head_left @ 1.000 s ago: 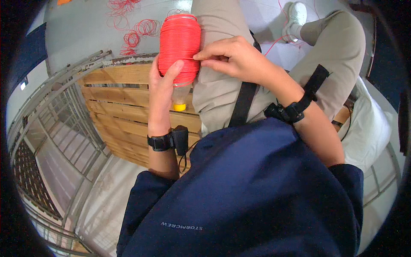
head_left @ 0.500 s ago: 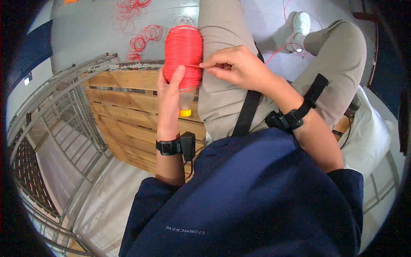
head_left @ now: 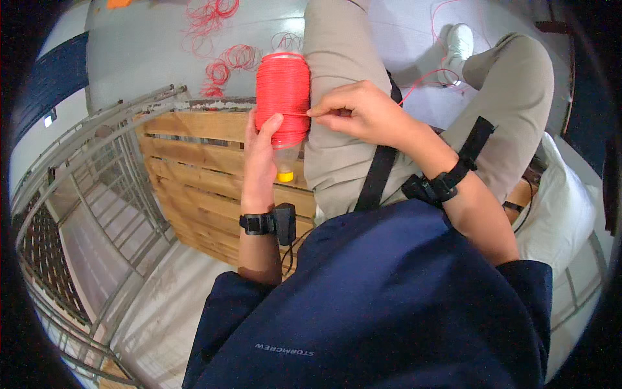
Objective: The person winds a red wire around a plastic bottle by hand.
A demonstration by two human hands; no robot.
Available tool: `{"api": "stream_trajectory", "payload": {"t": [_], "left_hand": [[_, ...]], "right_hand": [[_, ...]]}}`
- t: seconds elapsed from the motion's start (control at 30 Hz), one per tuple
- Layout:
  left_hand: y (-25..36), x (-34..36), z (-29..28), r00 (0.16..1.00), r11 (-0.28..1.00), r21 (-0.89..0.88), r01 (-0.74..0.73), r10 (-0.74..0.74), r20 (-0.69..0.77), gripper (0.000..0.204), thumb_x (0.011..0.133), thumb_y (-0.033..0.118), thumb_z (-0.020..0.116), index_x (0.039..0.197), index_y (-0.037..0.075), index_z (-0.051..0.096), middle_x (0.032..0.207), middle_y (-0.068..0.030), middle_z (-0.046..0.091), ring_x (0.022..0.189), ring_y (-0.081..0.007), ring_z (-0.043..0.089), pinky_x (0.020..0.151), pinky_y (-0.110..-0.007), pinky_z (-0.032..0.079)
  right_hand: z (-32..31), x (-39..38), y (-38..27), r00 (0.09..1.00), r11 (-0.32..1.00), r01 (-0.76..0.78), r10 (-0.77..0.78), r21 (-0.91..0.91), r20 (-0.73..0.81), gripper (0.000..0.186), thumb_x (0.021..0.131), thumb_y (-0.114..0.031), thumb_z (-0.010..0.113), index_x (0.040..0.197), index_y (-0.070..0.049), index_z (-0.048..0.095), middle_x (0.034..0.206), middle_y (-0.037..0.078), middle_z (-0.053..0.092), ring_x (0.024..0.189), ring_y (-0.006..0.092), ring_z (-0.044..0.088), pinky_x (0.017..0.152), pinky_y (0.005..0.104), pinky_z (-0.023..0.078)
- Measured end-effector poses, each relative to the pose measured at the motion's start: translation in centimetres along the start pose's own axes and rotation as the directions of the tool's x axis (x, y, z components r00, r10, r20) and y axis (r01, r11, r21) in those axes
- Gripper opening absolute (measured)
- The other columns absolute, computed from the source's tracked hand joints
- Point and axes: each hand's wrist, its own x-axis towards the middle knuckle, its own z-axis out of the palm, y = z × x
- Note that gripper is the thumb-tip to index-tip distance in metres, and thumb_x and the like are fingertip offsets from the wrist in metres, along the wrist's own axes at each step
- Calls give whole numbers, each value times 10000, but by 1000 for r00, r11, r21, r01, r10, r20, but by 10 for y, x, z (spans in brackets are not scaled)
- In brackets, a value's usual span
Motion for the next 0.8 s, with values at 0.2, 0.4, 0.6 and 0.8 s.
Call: {"api": "stream_trajectory", "payload": {"t": [0.2,0.4,0.6,0.8], "left_hand": [[-1,5,3,1000,996,-87,-18,16,-25,417,949,266,613,1265,5,533,1184,-106,626,1041,-182,625,916,-343,501],[-5,9,-5,998,990,-134,47,-52,-31,413,947,269,611,1247,-8,553,1160,-112,642,1017,-182,638,899,-342,511],[-7,7,-6,998,993,-106,59,-56,35,445,989,368,513,1284,37,546,1225,-108,637,1074,-223,631,940,-390,499],[5,-16,-2,995,971,-235,53,-71,-70,497,978,402,475,1315,39,518,1277,-127,610,1116,-263,620,984,-443,485]], "right_hand": [[-2,2,-1,1000,1000,-12,12,9,-13,153,834,-73,691,979,-22,695,869,123,698,790,267,677,695,329,531],[-2,1,0,1000,1000,-15,16,-19,3,138,828,-71,697,956,-18,696,860,119,697,778,258,674,688,322,528],[-5,2,1,1000,1000,1,-1,0,-9,179,813,-99,677,973,-23,704,891,158,704,834,312,687,750,372,541],[-7,-2,-11,996,996,84,-83,30,-22,134,822,-42,698,953,-15,710,823,111,687,746,246,667,662,326,517]]}}
